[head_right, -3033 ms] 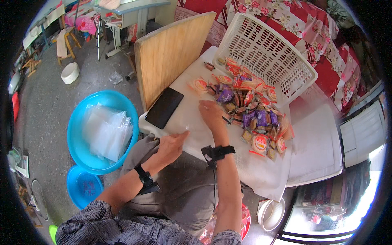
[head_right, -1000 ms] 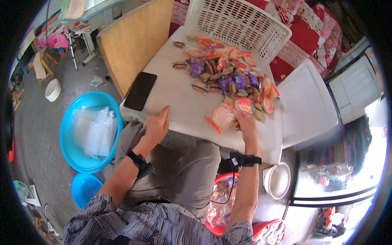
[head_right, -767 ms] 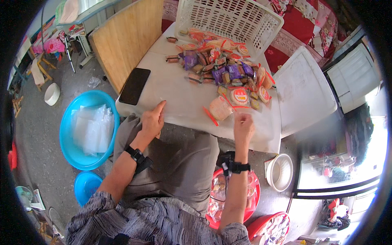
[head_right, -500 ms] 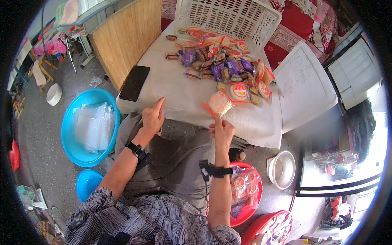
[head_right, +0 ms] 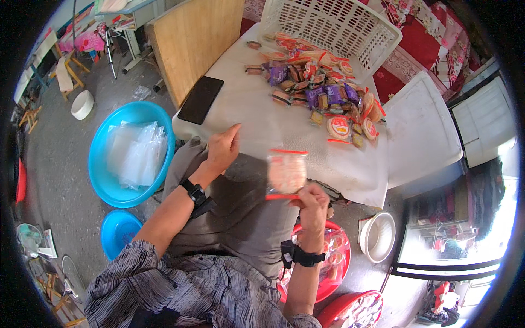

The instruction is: The person takes individual pieces of candy from a pile on a table and places them into small plastic bags by hand, then sets the filled bags into a red bowl.

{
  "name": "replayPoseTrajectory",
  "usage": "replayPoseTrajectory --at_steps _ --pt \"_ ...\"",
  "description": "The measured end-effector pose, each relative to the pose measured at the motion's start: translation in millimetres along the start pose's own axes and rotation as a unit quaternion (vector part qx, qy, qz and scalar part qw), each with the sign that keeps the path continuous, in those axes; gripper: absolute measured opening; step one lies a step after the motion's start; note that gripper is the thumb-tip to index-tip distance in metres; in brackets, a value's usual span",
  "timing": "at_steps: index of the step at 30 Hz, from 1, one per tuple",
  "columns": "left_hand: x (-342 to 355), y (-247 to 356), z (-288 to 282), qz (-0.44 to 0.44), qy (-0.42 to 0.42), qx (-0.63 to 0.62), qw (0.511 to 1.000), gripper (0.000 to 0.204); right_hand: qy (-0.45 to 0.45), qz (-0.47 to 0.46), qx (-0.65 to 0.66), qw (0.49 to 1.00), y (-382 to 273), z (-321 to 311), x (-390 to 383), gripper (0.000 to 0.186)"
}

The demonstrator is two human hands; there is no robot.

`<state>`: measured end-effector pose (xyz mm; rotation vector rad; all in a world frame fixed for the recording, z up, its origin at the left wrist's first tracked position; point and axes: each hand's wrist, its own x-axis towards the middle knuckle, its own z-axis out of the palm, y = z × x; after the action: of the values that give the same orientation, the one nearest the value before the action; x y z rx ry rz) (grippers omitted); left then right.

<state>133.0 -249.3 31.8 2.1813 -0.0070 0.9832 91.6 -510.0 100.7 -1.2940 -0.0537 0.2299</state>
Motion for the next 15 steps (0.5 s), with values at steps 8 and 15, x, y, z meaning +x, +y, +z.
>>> replayPoseTrajectory --at_steps 8,15 --pt "2 6 -6 0.015 -0.009 -0.047 0.999 0.02 -0.065 0.073 -0.01 0.995 23 30 25 0.011" --pt "3 3 -10 0.047 -0.064 -0.039 0.996 0.029 0.026 0.023 0.057 0.998 40 45 44 0.012"
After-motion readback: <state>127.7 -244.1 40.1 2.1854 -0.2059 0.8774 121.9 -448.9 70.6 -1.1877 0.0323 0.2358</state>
